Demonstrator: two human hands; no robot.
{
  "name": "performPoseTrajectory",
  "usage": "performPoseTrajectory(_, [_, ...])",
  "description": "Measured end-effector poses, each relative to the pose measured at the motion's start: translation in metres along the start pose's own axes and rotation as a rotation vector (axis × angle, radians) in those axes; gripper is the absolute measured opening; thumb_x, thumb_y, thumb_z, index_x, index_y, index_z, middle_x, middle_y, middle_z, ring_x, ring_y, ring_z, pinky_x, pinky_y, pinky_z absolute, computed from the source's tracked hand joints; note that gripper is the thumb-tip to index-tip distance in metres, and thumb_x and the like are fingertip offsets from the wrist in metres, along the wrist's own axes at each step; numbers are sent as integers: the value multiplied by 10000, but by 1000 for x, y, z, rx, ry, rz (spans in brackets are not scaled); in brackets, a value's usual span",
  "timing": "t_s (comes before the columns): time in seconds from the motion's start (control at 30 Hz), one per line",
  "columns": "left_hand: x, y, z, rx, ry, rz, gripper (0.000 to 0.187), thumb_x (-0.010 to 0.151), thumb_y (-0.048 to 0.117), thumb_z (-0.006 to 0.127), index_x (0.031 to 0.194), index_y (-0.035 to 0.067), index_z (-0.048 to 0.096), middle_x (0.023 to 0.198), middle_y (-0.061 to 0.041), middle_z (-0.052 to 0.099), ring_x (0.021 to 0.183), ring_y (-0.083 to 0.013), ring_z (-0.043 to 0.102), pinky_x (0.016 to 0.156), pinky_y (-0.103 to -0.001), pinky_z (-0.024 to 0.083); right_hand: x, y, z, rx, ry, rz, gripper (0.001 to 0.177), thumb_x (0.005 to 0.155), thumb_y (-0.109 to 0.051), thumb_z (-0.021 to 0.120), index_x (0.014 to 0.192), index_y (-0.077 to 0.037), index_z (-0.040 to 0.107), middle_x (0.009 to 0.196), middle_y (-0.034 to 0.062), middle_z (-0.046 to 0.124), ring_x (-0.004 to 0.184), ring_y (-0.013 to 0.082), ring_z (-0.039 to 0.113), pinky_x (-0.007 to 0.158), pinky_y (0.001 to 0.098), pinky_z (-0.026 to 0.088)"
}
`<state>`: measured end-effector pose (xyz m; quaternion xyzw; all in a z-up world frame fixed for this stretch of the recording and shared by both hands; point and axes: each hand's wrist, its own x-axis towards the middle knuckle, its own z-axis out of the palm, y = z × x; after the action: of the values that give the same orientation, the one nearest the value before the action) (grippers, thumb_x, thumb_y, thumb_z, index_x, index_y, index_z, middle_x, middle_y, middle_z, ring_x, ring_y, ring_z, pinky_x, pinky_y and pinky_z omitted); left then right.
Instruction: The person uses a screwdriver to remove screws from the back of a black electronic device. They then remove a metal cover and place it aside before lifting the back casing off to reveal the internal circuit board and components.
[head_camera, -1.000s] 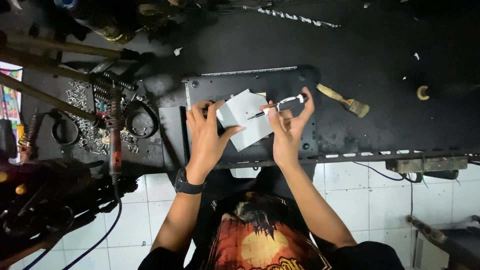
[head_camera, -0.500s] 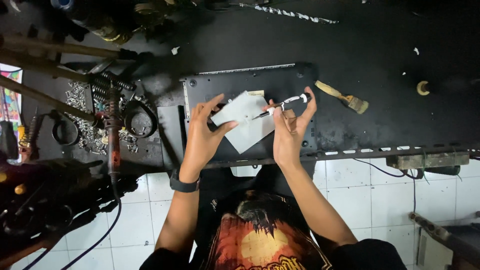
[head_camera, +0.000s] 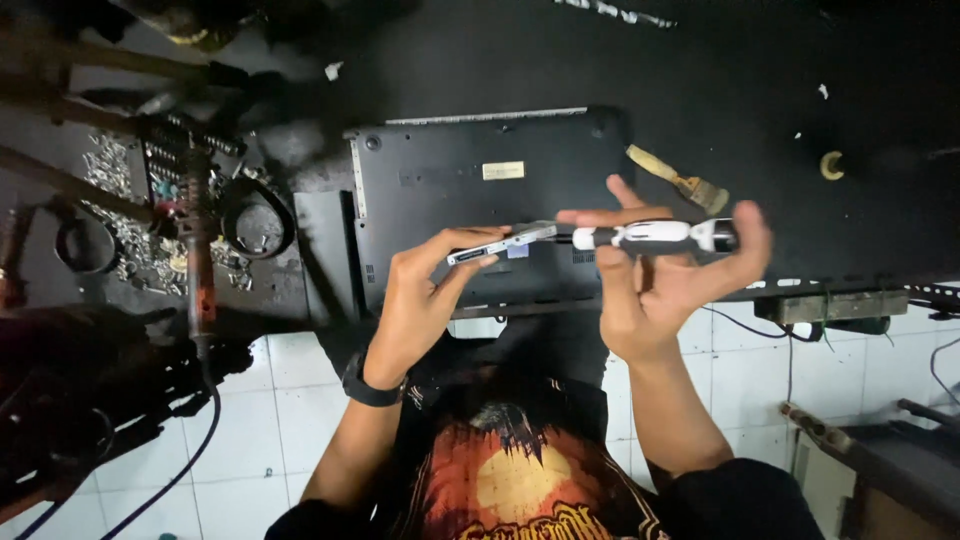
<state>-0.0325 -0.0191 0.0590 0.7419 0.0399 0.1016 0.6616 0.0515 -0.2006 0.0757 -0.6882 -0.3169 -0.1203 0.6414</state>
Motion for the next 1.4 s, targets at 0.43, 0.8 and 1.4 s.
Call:
performPoseTrajectory(0.43, [-6,-18,-4,-43,-36,55,230,1018,-59,549,1196,27,666,1243,-154,715,1223,-304,700,1088,-373,585,-19,16,1,-524,-199,-114,594,1125,-196,557,1517,-106,121,931,-2,775,1298,93,461,1241,414,180])
performPoseTrajectory(0.8, [-7,-21,-5,-30,-32,88,205,1033,-9,556,1206,28,659,1247,-147,716,1221,-305,703,1082,-373,578,-11,16,5,-403,-209,-221,597,1072,-87,599,1489,-122,174,866,96,766,793,201,693,1055,415,307])
performPoseTrajectory(1.4, [-6,-22,-8,-4,-25,98,205,1040,8,535,1200,18,663,1219,-130,728,1150,-277,728,1030,-349,580,15,0,4,-321,-545,-381,876,982,103,857,1536,-179,241,1226,208,661,1100,323,735,1121,607,584])
